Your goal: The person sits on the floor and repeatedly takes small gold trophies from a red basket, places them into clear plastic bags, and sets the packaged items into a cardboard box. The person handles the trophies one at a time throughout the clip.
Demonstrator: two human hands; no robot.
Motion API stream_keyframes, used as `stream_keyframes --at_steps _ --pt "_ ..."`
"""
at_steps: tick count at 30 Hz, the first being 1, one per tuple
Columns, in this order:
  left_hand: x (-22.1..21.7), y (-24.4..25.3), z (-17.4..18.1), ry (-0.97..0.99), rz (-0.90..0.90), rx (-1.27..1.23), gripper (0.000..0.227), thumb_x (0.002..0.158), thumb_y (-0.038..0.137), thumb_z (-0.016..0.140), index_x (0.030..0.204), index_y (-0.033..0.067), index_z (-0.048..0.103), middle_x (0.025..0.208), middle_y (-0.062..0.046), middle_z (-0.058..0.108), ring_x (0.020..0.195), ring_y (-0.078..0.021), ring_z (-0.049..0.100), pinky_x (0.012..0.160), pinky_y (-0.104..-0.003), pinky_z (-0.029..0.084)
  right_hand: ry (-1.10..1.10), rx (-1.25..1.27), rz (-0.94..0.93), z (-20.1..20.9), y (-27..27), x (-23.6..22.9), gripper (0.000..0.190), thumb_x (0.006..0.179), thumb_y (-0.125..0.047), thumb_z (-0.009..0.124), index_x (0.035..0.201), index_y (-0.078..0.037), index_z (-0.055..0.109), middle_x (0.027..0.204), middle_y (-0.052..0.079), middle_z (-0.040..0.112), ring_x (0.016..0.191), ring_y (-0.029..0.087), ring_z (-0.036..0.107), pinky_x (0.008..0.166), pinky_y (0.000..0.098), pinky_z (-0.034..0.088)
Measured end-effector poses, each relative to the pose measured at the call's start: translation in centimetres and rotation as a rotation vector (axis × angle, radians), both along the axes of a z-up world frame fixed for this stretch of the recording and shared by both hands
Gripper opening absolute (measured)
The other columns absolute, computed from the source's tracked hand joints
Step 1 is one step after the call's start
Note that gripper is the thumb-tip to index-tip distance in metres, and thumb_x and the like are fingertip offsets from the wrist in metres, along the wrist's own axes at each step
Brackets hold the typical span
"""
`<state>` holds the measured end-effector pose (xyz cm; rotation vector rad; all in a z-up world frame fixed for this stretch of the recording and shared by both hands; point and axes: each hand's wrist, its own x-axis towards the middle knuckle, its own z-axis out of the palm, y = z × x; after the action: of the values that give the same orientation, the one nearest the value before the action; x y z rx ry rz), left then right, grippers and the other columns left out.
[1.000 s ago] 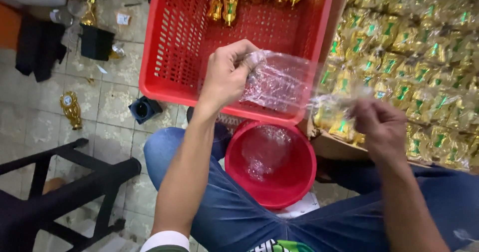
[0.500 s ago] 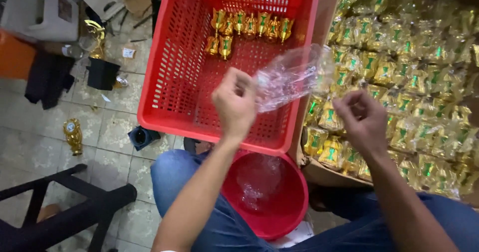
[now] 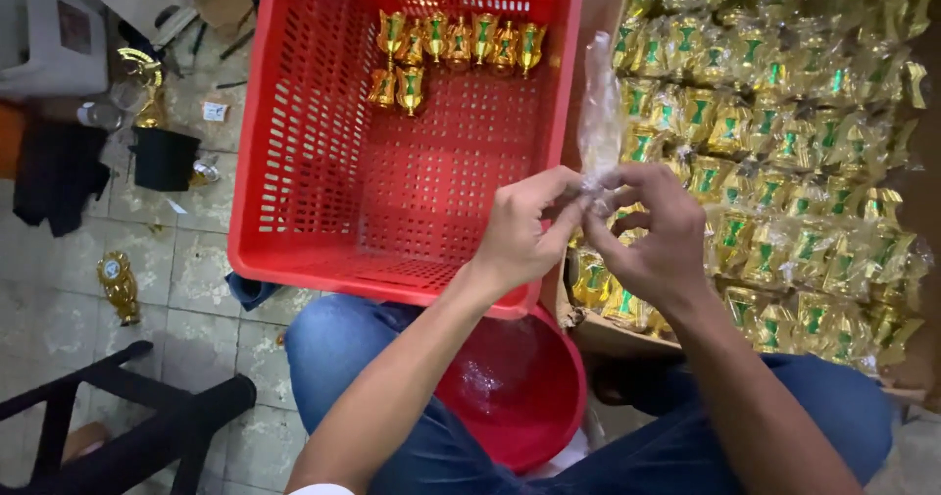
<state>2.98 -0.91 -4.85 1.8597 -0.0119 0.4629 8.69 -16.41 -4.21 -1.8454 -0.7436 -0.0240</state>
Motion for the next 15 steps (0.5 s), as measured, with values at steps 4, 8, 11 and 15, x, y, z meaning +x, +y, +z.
stream_keyframes --at_steps 4,8,11,15 --pt "0.4 0.5 -1.7 -0.030 0.074 0.062 0.008 0.089 0.015 0.072 0.086 0.0158 0.065 0.071 0.001 0.068 0.069 -0.0210 0.071 0.062 -0.032 0.058 0.061 -0.060 0.036 0.2 -0.6 0.9 0.022 0.084 0.005 0.085 0.098 0.007 0.068 0.088 0.018 0.066 0.071 0.034 0.074 0.051 0.0408 0.063" --pt "0.1 2.3 -2.1 -0.027 0.230 0.221 0.017 0.088 0.016 0.069 0.078 0.0136 0.056 0.063 -0.004 0.056 0.060 -0.0247 0.064 0.053 -0.035 0.054 0.058 -0.105 -0.060 -1.2 -2.9 2.3 0.014 0.092 0.011 0.079 0.095 0.004 0.067 0.081 0.018 0.066 0.066 0.032 0.070 0.053 0.0414 0.060" --pt "-0.4 2.1 -0.1 0.043 0.322 0.497 0.015 0.081 0.012 0.068 0.080 0.0096 0.053 0.069 -0.009 0.054 0.064 -0.0322 0.064 0.054 -0.044 0.054 -0.022 -0.079 -0.197 -1.3 -3.9 3.0 0.019 0.093 0.016 0.077 0.095 0.001 0.065 0.080 0.015 0.064 0.070 0.030 0.069 0.056 0.0383 0.058" --pt "-0.4 0.9 -1.0 -0.044 0.454 0.941 0.024 0.070 0.018 0.076 0.083 0.0149 0.056 0.080 -0.001 0.048 0.077 -0.0247 0.060 0.063 -0.038 0.056 -0.224 -0.052 -0.074 -0.9 -2.5 1.4 0.023 0.084 0.014 0.077 0.081 -0.005 0.065 0.072 0.009 0.065 0.065 0.026 0.067 0.055 0.0338 0.059"
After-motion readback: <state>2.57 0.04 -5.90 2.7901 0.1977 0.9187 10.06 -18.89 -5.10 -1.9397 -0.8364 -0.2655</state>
